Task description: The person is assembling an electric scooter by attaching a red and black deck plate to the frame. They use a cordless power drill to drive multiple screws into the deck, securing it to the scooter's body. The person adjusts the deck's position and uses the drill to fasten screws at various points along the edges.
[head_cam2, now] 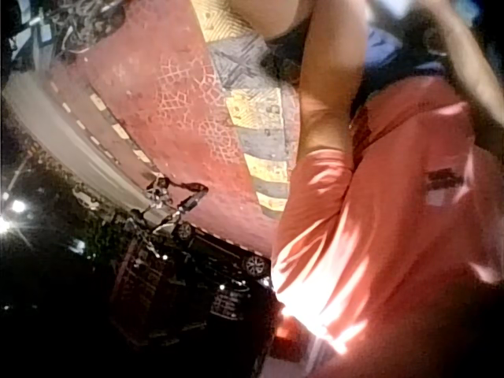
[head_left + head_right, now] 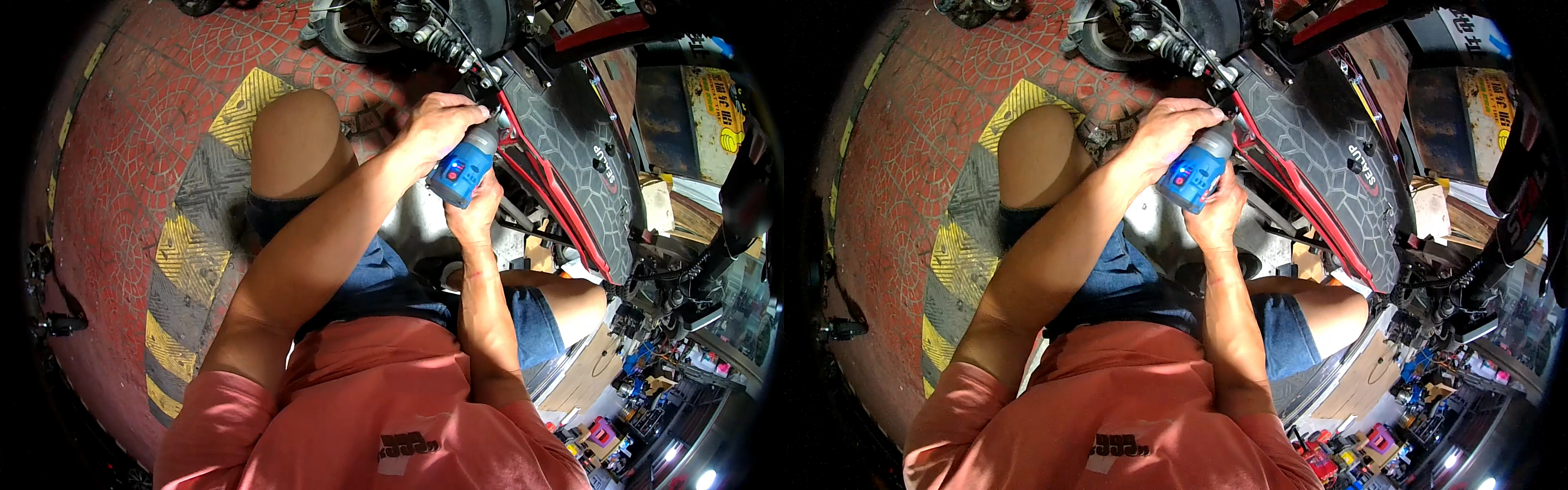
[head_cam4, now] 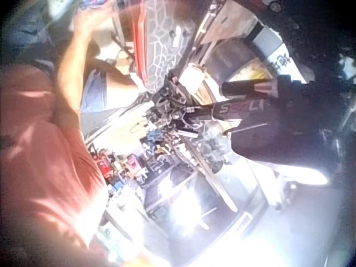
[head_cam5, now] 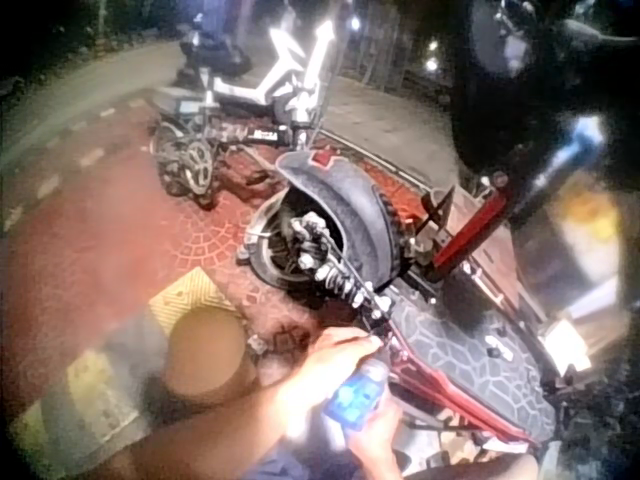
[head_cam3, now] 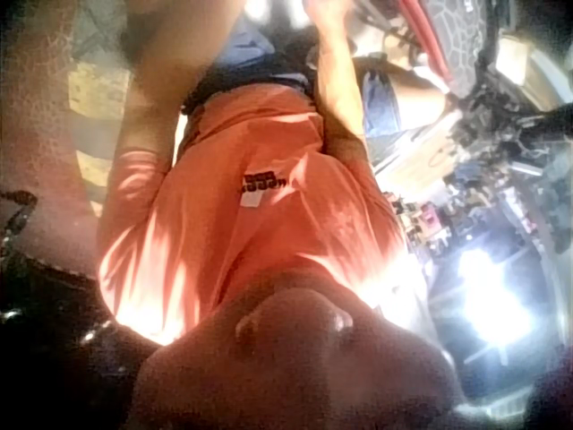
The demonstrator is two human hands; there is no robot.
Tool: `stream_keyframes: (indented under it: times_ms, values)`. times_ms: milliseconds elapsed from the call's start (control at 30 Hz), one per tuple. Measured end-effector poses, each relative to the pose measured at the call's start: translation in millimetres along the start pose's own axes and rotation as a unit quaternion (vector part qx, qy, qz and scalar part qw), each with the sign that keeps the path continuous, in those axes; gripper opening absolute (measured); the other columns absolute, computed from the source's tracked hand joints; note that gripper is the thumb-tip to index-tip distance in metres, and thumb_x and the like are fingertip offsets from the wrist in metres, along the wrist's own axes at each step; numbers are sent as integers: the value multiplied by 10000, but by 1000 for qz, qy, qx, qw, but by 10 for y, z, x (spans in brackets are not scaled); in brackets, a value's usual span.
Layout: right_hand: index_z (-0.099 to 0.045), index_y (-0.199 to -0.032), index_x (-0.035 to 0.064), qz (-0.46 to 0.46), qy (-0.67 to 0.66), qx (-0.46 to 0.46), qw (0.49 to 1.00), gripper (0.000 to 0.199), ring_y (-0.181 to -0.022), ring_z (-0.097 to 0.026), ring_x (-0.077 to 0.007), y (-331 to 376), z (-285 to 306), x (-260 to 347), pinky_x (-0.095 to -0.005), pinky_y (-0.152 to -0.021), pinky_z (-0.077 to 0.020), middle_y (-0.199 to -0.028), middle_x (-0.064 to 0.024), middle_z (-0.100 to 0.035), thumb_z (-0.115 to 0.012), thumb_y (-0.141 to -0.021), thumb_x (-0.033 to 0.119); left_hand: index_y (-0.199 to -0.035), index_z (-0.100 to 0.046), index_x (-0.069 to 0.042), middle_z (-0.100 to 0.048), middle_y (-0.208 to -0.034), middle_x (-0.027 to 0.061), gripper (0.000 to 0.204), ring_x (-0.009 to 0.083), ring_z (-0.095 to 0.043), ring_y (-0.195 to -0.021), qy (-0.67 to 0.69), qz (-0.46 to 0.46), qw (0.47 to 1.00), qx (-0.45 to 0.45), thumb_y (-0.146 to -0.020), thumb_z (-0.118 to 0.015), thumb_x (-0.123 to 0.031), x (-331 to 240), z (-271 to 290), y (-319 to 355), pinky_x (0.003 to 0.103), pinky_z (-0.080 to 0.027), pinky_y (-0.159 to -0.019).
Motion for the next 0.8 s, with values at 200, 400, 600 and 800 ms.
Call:
stream_keyframes:
  times_ms: [200, 400, 600, 800]
  values:
    - [-653, -1014, 55, 11, -6, -6, 1000, 309, -746, -742, -296, -2, -14, 13, -396, -729, -568, -814, -150, -721, -822, -771, 145, -1028, -782, 16, -771, -937, 77, 206, 138, -697, -803, -18, 19, 999, 30, -992, -727, -179, -19, -67, -83, 296, -576, -733]
    - [-649, -1027, 59, 6, 2, 7, 1000, 304, -780, -741, -256, 9, -26, 26, -389, -758, -571, -840, -134, -735, -815, -789, 149, -1007, -771, 28, -774, -930, 118, 200, 185, -719, -792, -1, 59, 997, 51, -994, -717, -164, -22, -98, -168, 321, -597, -728]
    - [-652, -1195, 54, -83, 8, 15, 996, 435, -872, -717, -208, 9, 18, -12, -364, -832, -564, -987, -133, -750, -838, -824, 188, -1019, -765, 33, -776, -945, 131, 181, 215, -737, -824, 40, 37, 994, 95, -990, -720, -140, -95, -207, -185, 341, -609, -756]
    - [-540, -1444, 94, -78, 97, 20, 992, 736, -991, -722, -479, 162, 147, 279, -557, -877, -563, -1039, -285, -737, -843, -778, 172, -951, -741, -18, -729, -885, 70, 197, 152, -675, -819, -44, 4, 974, 223, -1013, -667, -190, -6, -113, -214, 301, -536, -792]
Point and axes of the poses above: each hand's wrist, its own y-axis away from the middle knuckle, its own z-axis out of the back of the hand, x = y × z, the point moved 7 cm from there along -y, towards the middle knuckle
